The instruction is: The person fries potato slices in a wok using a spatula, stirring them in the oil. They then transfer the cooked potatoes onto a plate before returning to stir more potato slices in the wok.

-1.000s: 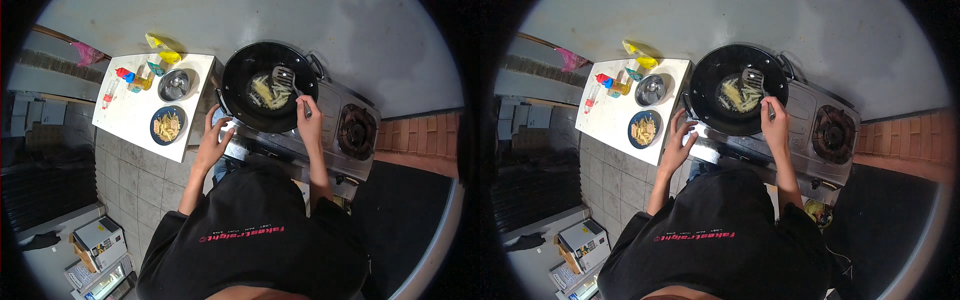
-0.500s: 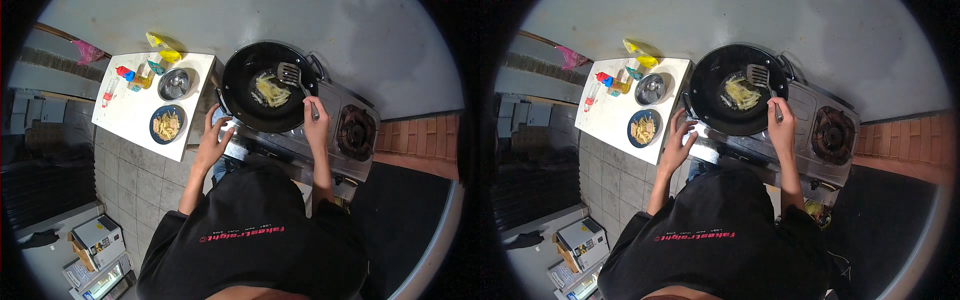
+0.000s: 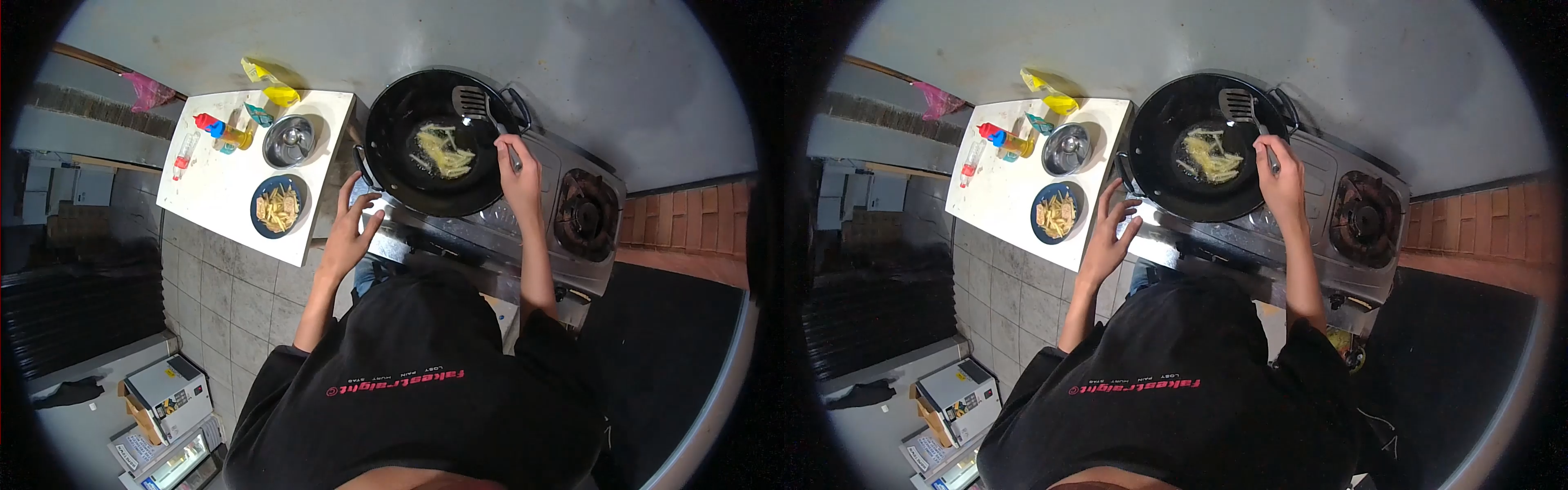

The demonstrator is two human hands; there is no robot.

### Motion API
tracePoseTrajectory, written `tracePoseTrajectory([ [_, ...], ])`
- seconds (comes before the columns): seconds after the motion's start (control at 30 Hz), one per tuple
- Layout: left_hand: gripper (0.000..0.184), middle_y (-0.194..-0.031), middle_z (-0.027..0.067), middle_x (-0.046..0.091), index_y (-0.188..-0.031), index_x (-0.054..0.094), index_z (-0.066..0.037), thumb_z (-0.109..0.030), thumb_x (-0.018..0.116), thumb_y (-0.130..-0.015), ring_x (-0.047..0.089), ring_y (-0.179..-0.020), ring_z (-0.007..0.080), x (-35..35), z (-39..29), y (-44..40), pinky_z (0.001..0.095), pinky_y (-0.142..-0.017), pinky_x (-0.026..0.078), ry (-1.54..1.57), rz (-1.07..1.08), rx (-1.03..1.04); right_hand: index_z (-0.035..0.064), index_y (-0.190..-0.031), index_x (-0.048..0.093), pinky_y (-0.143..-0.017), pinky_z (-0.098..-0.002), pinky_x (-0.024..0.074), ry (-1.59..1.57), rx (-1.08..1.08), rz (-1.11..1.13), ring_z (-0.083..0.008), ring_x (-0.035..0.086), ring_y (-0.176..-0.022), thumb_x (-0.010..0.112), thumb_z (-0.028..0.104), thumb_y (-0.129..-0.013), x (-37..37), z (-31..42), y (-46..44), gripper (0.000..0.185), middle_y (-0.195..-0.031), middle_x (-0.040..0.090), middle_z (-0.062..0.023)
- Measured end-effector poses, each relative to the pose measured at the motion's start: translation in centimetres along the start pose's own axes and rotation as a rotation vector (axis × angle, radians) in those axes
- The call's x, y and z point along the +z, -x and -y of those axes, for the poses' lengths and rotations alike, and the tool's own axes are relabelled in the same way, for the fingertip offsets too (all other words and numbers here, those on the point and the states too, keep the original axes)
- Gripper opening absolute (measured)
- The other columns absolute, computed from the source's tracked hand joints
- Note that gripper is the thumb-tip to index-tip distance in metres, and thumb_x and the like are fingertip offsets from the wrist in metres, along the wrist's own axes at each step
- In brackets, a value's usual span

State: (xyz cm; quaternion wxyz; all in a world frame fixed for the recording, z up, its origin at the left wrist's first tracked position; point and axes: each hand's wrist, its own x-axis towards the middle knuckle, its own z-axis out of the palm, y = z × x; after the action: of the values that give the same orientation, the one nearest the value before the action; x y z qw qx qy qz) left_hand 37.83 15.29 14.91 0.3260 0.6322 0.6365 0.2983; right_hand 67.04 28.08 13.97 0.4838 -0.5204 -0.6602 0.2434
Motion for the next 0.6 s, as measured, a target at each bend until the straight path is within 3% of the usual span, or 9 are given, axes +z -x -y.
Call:
tracePoseTrajectory([
  [0.23,0.032,-0.157,0.0134,0.028,-0.122,0.061,-0.005,-0.026,0.062,-0.098,0.063,-0.112,0.0329,0.2,0.4,-0.1,0.0441,-0.097,0.049,0.027,-0.028,0.002,0.0010,-0.100,0.062,-0.078,-0.0322,0.0501,-0.029,0.034,0.009,-0.0287,0.069,-0.082,0.060,0.012,-0.097,0.4,-1.0,-0.2,0.012,-0.088,0.068,-0.0147],
  [0.33,0.034,-0.157,0.0139,0.027,-0.126,0.059,0.001,-0.022,0.061,-0.100,0.063,-0.116,0.0272,0.0,0.0,-0.2,0.0386,-0.098,0.052,0.007,0.005,-0.006,0.0014,-0.099,0.063,-0.074,-0.0313,0.0502,-0.028,0.041,0.011,-0.0234,0.068,-0.077,0.061,0.013,-0.097,0.3,-1.4,0.6,0.011,-0.085,0.068,-0.0135],
  [0.4,0.035,-0.157,0.0140,0.027,-0.126,0.059,0.001,-0.022,0.061,-0.099,0.063,-0.116,0.0269,0.1,0.4,-0.3,0.0385,-0.098,0.053,-0.012,-0.006,0.012,0.0018,-0.098,0.063,-0.071,-0.0303,0.0499,-0.020,0.192,0.057,-0.0172,0.066,-0.073,0.061,0.012,-0.097,0.2,-0.9,1.3,0.011,-0.082,0.068,-0.0121],
  [0.6,0.035,-0.156,0.0141,0.028,-0.127,0.059,0.000,-0.022,0.062,-0.099,0.064,-0.116,0.0262,0.3,0.9,-0.4,0.0379,-0.097,0.053,-0.052,-0.026,0.048,0.0018,-0.098,0.064,-0.068,-0.0280,0.0487,-0.073,0.238,0.090,-0.0111,0.062,-0.071,0.061,0.012,-0.098,0.3,-0.3,2.6,0.011,-0.077,0.066,-0.0095],
])
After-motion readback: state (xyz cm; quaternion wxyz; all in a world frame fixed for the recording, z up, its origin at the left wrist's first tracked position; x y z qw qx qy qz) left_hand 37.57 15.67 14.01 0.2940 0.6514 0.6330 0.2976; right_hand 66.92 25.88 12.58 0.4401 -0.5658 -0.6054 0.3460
